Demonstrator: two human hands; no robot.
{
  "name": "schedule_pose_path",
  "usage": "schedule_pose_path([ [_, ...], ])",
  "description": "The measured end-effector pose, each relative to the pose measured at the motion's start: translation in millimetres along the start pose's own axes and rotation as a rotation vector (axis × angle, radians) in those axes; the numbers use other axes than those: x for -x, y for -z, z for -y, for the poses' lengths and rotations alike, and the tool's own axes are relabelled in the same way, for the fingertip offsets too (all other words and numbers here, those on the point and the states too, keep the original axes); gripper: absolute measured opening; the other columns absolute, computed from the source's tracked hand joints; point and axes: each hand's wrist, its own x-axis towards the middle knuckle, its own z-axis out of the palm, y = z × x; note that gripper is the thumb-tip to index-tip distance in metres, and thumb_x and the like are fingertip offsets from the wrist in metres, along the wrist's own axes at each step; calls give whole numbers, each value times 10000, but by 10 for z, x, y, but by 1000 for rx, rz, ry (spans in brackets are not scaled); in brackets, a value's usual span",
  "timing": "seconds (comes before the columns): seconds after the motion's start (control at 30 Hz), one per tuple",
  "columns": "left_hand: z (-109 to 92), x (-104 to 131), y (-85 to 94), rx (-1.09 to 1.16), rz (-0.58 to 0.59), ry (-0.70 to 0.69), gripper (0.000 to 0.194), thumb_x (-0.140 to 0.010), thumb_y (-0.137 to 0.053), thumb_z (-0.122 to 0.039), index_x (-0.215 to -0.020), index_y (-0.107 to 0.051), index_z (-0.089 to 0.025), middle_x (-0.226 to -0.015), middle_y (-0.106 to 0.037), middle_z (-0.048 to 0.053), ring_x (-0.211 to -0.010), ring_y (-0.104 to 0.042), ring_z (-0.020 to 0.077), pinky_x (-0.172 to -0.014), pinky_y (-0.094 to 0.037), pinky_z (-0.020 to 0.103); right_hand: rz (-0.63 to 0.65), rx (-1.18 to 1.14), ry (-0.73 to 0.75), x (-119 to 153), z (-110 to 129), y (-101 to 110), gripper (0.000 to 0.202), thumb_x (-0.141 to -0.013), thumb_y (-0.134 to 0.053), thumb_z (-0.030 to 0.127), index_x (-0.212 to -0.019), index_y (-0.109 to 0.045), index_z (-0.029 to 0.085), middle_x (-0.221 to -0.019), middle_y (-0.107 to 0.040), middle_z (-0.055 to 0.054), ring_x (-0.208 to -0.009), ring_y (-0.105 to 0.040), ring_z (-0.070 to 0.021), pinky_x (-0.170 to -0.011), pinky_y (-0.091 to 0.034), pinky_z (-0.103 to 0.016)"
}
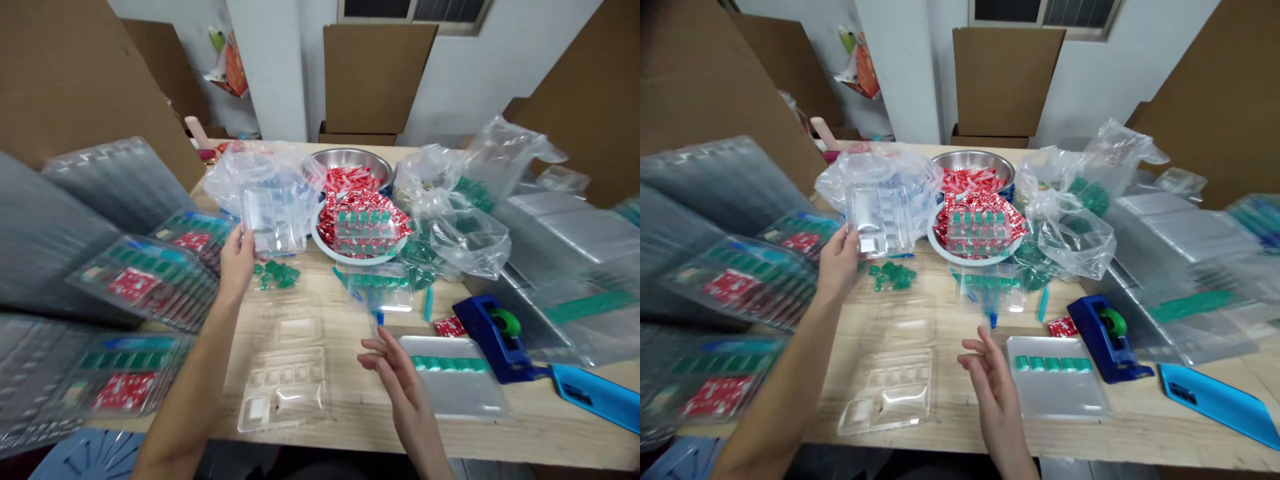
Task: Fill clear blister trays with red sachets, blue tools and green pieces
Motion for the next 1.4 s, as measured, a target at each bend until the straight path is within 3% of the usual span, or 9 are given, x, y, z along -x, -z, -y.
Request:
schedule_pose_path([
  [0.17,-115,-485,-314,-408,-53,-57,411,-848,-545,-136,-1250,-566,-54,-1203,-587,233,-1217,-560,370,-1039,-445,497,21,77,-8,73,-86,96,387,-893,-618,449,-1258,-607,325,-1069,-700,-51,-888,-703,-150,-819,-574,-281],
  [0.5,-118,-303,-239,-694,-63,-325,508,-892,-523,-206,-1368,-466,-40,-1408,-467,267,-1384,-377,389,-1136,-308,571,78,555,95,-62,266,392,338,-925,-507,400,-1170,-653,219,-1032,-734,-96,-896,-717,-205,-777,-578,-320],
  [0.6,-112,-180,-165,-648,-24,-493,413,-896,-504,-271,-1277,-545,-115,-1389,-529,179,-1350,-428,361,-1131,-311,595,-5,969,89,-322,544,647,279,-914,-485,279,-1064,-697,177,-1076,-735,-119,-999,-698,-241,-871,-542,-346],
  [0.67,-88,-20,-116,-584,42,-616,374,-928,-438,-347,-1217,-578,-155,-1347,-573,117,-1309,-474,334,-1090,-370,586,-13,1331,-103,-603,696,825,269,-933,-454,222,-1014,-705,169,-1075,-734,-115,-1011,-689,-232,-891,-512,-324],
  [0.83,53,543,-109,-425,272,-758,300,-934,-435,-384,-1061,-641,-208,-1086,-686,66,-1079,-627,250,-943,-514,454,-1,1455,-351,-1408,681,1038,116,-873,-588,173,-845,-691,129,-949,-729,-145,-982,-682,-253,-861,-494,-339],
  [0.93,196,773,-207,-412,508,-644,311,-899,-462,-399,-991,-673,-189,-997,-715,77,-987,-659,233,-927,-523,423,-15,1441,-421,-1646,545,1008,211,-877,-635,268,-1024,-652,118,-1076,-693,-131,-1039,-651,-236,-922,-490,-417],
  [1.03,339,839,-349,-298,711,-312,336,-844,-521,-436,-1000,-685,-187,-1074,-720,97,-1042,-652,250,-981,-495,432,-5,1335,-401,-1638,510,962,198,-877,-609,217,-1038,-648,108,-1116,-672,-188,-1136,-612,-302,-965,-456,-432],
  [1.23,472,810,-728,-121,827,24,502,-762,-597,-460,-1137,-660,-133,-1167,-708,136,-1027,-671,277,-896,-555,444,218,816,-402,-1494,491,811,178,-924,-534,278,-860,-661,173,-879,-702,-50,-861,-670,-176,-820,-540,-278],
  [1.4,450,847,-861,42,870,179,526,-756,-605,-368,-1222,-608,-123,-1226,-680,131,-974,-686,244,-811,-584,396,189,480,-506,-1546,347,761,145,-871,-589,175,-725,-598,171,-700,-609,-9,-642,-584,-103,-667,-558,-227],
])
